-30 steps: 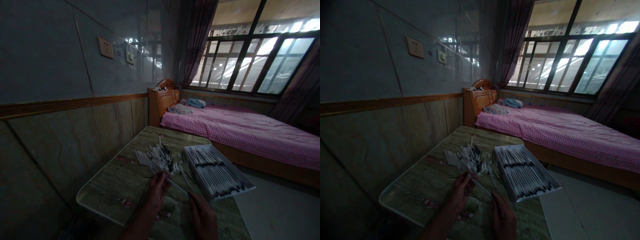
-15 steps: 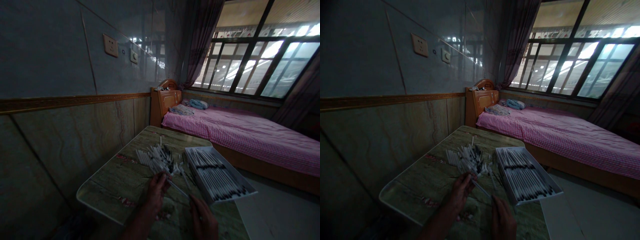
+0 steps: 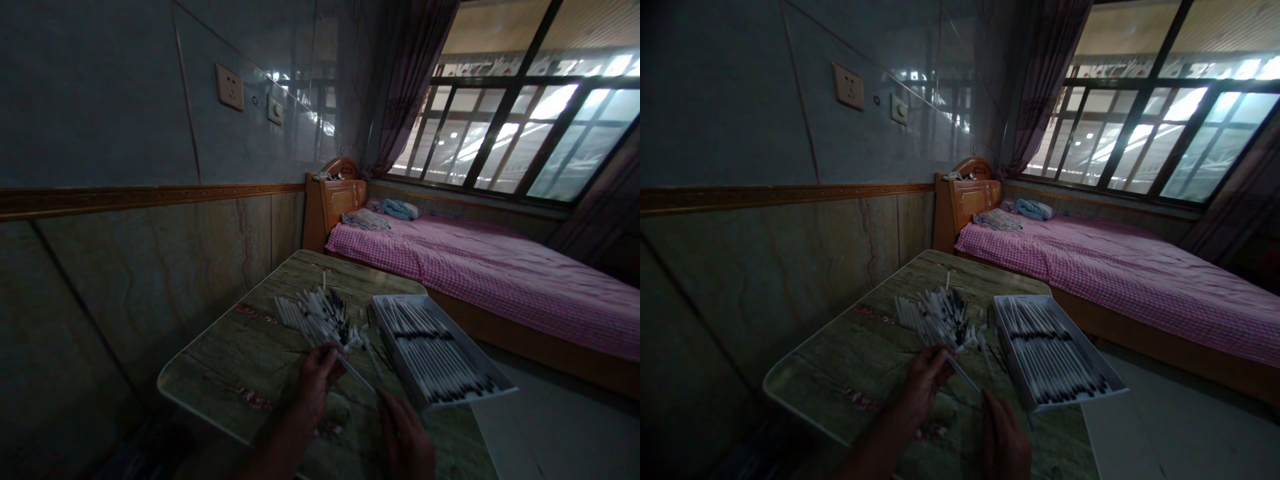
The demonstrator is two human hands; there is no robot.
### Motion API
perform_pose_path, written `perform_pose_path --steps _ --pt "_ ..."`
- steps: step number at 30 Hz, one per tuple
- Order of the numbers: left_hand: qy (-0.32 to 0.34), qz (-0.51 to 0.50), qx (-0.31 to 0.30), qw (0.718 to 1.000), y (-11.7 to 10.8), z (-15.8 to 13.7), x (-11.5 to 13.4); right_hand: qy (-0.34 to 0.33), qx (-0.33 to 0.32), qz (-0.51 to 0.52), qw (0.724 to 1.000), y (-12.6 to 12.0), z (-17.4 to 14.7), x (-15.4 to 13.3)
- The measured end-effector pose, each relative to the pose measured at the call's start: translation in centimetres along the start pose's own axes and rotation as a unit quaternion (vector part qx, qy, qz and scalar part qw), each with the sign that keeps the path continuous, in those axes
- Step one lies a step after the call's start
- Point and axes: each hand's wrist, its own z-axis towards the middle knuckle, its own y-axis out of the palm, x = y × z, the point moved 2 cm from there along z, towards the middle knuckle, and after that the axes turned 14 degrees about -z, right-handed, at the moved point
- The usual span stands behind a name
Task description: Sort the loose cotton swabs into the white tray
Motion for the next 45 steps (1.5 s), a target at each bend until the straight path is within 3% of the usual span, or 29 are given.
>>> perform_pose_path --steps 4,8,16,25,28,31,33,36,41,45 --pt "0.009 0.041 -0.02 0.999 0.2 -0.2 0.2 0.005 -0.017 -0.019 1.0 0.3 -0.3 0.1" --pt "0.022 0.068 -0.033 0.997 0.3 -0.5 0.2 0.022 -0.024 0.033 0.999 -0.3 0.1 -0.6" --pt "0.029 0.102 -0.043 0.993 1.0 -0.9 -0.1 0.188 -0.12 0.171 0.96 -1.4 1.6 -1.0" --pt "0.034 0.105 -0.05 0.993 0.8 -0.8 0.0 0.175 -0.238 0.237 0.926 -1.6 2.4 -2.0" --pt "0.03 0.105 -0.035 0.993 0.8 -1.1 0.2 0.193 -0.208 0.186 0.941 -3.9 3.5 -0.1" --pt "0.026 0.122 -0.018 0.992 0.7 -1.2 0.0 0.215 -0.144 0.036 0.965 -6.6 5.0 3.4" --pt "0.028 0.139 -0.013 0.99 0.5 -1.0 -0.4 0.224 -0.129 -0.085 0.962 -7.7 5.8 5.6" --pt "0.03 0.154 -0.01 0.988 0.1 -0.4 -0.8 0.223 -0.163 -0.189 0.942 -7.6 6.5 7.4" --pt "0.038 0.115 0.01 0.993 -0.3 0.2 -0.4 0.207 -0.203 -0.238 0.927 -6.5 6.6 7.3" --pt "0.042 0.077 0.023 0.996 -0.4 0.2 -0.1 0.204 -0.169 -0.206 0.942 -6.5 6.6 7.0"
